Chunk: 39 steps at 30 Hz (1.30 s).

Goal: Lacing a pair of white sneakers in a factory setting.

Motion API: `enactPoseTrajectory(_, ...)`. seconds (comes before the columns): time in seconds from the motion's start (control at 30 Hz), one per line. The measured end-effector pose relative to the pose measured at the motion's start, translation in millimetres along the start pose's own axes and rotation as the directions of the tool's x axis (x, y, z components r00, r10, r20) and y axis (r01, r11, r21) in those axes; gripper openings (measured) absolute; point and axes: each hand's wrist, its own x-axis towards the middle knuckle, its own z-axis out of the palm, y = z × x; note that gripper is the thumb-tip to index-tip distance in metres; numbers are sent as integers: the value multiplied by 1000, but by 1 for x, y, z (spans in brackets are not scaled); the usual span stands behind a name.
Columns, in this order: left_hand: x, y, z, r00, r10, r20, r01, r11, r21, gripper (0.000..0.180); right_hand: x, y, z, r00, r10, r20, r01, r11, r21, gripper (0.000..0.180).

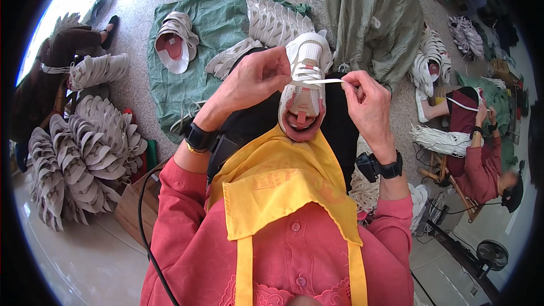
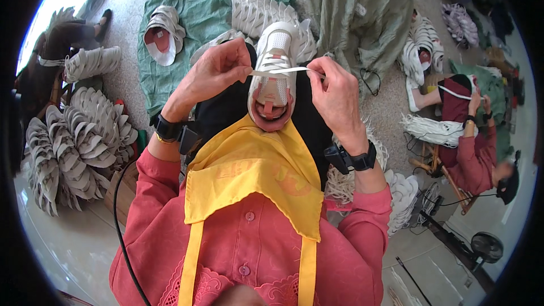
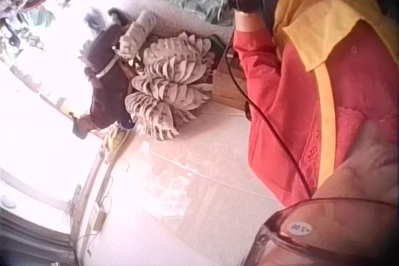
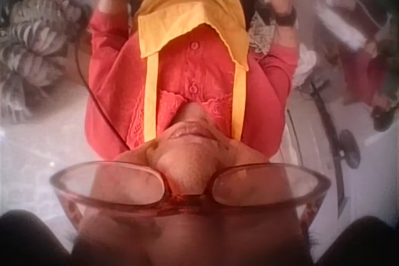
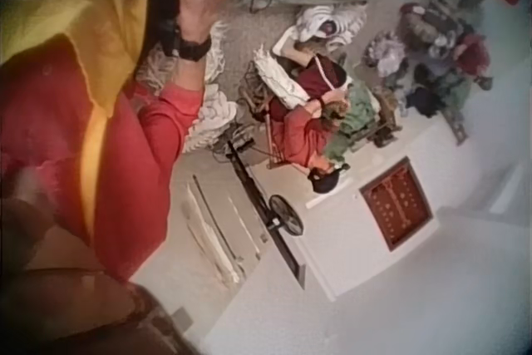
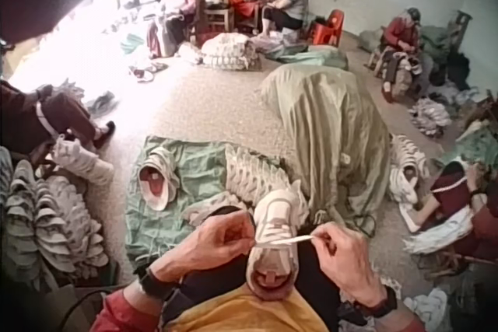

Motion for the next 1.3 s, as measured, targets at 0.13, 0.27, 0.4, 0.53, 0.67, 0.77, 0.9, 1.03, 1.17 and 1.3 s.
enactPoseTrajectory(0.13,-1,4,-2,999,25,25,-24,999,-31,7,-2,1,1,1000,-3,-16,4,1000,26,9)
enactPoseTrajectory(0.27,5,2,-6,1000,18,-10,-18,1000,-25,7,0,6,2,1000,-8,-24,8,1000,5,9)
enactPoseTrajectory(0.4,9,3,-7,1000,11,-15,-12,999,-53,7,5,5,4,999,-8,-34,9,1000,17,9)
enactPoseTrajectory(0.53,13,7,-8,999,51,-1,-51,998,44,7,6,5,7,999,-9,-47,11,999,32,9)
enactPoseTrajectory(0.67,6,14,-5,996,87,22,-89,991,98,8,5,8,9,999,-16,-50,18,999,36,9)
enactPoseTrajectory(0.77,0,15,-4,993,99,58,-105,987,124,10,5,10,9,999,13,-45,-11,999,45,9)
enactPoseTrajectory(0.9,-3,16,-2,994,82,67,-88,992,86,10,3,9,10,999,-8,-39,10,998,69,8)
enactPoseTrajectory(1.03,0,19,-3,996,63,70,-67,997,46,9,0,6,14,1000,-6,-11,7,996,90,10)
enactPoseTrajectory(1.17,6,22,0,995,67,71,-68,997,22,10,1,1,13,994,-10,106,-6,989,147,17)
enactPoseTrajectory(1.3,18,29,6,992,85,94,-91,994,63,11,4,-17,19,982,-78,174,31,965,262,25)
